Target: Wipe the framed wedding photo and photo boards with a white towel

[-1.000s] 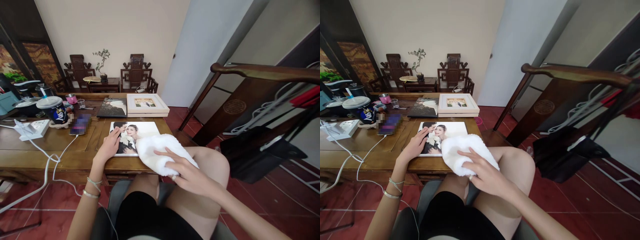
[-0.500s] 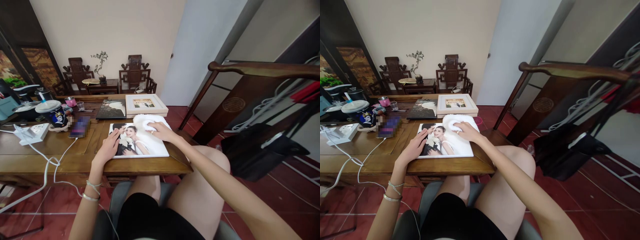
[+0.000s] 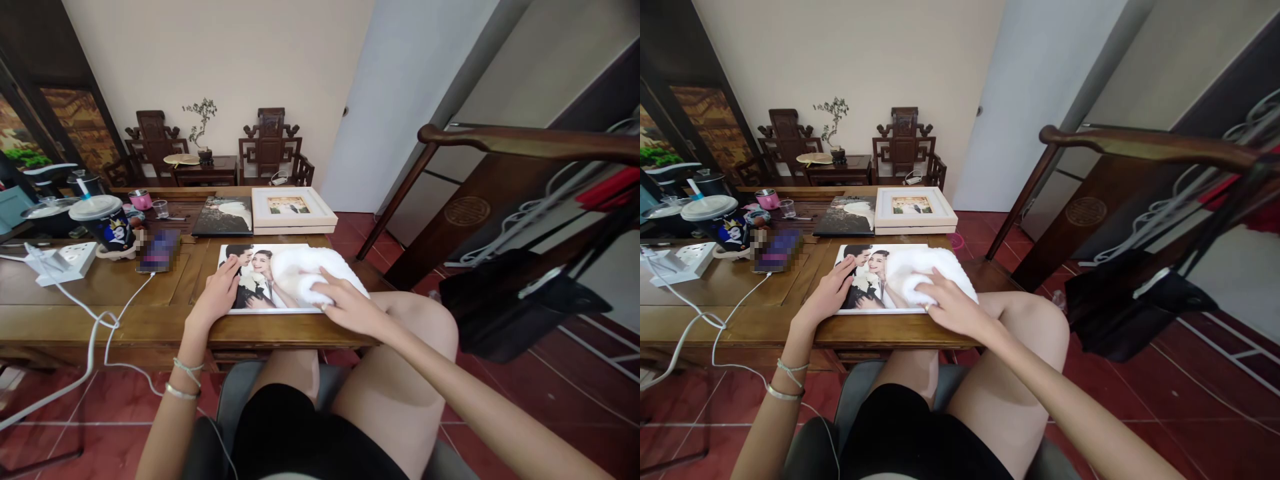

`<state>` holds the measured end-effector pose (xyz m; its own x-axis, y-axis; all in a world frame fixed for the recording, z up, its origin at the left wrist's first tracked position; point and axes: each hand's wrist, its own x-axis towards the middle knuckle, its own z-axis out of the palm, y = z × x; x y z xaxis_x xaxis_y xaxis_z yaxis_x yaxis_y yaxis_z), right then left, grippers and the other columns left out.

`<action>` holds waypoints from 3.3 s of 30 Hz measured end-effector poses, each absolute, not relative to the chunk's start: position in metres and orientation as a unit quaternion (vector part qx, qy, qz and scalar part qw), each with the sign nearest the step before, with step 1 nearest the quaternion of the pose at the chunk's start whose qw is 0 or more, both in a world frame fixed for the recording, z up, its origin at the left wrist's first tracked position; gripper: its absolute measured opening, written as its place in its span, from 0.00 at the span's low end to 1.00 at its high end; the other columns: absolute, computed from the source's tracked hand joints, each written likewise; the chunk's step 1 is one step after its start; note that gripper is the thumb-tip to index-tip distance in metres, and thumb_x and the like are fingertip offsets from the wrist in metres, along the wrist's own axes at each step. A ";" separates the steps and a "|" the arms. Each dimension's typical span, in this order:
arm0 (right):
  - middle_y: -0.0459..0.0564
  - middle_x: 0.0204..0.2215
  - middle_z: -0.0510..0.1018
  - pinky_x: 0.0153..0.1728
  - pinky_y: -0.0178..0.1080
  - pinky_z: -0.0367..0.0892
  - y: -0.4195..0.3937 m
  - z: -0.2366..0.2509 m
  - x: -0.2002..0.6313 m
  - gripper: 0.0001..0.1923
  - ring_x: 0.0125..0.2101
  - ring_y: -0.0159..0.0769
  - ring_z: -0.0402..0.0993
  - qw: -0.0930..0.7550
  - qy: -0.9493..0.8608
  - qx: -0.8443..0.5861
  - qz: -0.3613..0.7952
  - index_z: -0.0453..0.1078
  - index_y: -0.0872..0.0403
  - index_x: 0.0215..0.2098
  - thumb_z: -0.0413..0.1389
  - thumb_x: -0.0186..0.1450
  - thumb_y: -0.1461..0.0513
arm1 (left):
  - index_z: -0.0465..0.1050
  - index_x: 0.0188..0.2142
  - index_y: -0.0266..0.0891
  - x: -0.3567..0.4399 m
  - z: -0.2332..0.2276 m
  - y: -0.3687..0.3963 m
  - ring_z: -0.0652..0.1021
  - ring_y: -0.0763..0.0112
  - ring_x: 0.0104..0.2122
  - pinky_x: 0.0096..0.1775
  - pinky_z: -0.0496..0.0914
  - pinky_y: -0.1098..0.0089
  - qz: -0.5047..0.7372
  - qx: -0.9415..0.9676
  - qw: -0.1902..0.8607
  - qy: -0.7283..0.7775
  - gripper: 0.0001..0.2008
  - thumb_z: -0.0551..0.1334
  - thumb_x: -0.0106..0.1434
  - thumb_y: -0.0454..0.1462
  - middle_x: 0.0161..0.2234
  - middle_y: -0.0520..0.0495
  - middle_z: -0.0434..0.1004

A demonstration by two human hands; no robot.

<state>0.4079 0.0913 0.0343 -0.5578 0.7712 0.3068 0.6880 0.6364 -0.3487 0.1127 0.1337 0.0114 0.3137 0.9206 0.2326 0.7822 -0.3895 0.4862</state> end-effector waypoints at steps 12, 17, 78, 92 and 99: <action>0.54 0.44 0.79 0.50 0.49 0.68 0.060 0.048 0.413 0.18 0.57 0.52 0.67 0.172 -0.894 -0.392 0.128 0.73 0.51 0.36 0.48 0.53 0.71 | 0.58 0.65 0.40 0.114 0.013 0.132 0.56 0.61 0.68 0.63 0.56 0.51 0.231 0.797 0.142 0.540 0.25 0.46 0.70 0.36 0.68 0.40 0.54; 0.52 0.33 0.79 0.43 0.44 0.67 0.137 0.042 0.408 0.11 0.38 0.46 0.73 0.216 -0.885 -0.396 0.118 0.73 0.53 0.34 0.50 0.59 0.66 | 0.57 0.65 0.42 0.111 0.012 0.134 0.56 0.61 0.67 0.64 0.55 0.51 0.233 0.798 0.146 0.537 0.25 0.46 0.70 0.37 0.68 0.42 0.54; 0.55 0.38 0.79 0.49 0.50 0.67 0.097 0.041 0.395 0.15 0.48 0.52 0.72 0.186 -0.901 -0.385 0.076 0.73 0.53 0.36 0.49 0.56 0.70 | 0.57 0.66 0.38 0.114 0.016 0.132 0.55 0.62 0.68 0.64 0.54 0.52 0.227 0.802 0.145 0.533 0.25 0.45 0.70 0.37 0.68 0.40 0.54; 0.55 0.34 0.78 0.46 0.48 0.64 0.160 0.038 0.375 0.19 0.40 0.49 0.70 0.208 -0.874 -0.438 0.045 0.73 0.56 0.41 0.48 0.55 0.71 | 0.58 0.65 0.39 0.112 0.013 0.135 0.55 0.62 0.68 0.64 0.54 0.52 0.228 0.799 0.144 0.538 0.25 0.46 0.70 0.37 0.68 0.41 0.54; 0.58 0.56 0.73 0.64 0.58 0.50 0.064 0.042 0.380 0.19 0.60 0.47 0.64 0.207 -0.909 -0.351 0.089 0.73 0.53 0.36 0.48 0.51 0.74 | 0.57 0.65 0.39 0.112 0.012 0.134 0.55 0.61 0.68 0.64 0.55 0.52 0.229 0.803 0.140 0.532 0.25 0.45 0.70 0.37 0.68 0.40 0.54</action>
<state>0.3802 0.0639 0.0416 -0.6682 0.6745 0.3139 0.6006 0.7381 -0.3075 0.1125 0.1340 0.0122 0.3288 0.9190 0.2178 0.7904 -0.3940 0.4691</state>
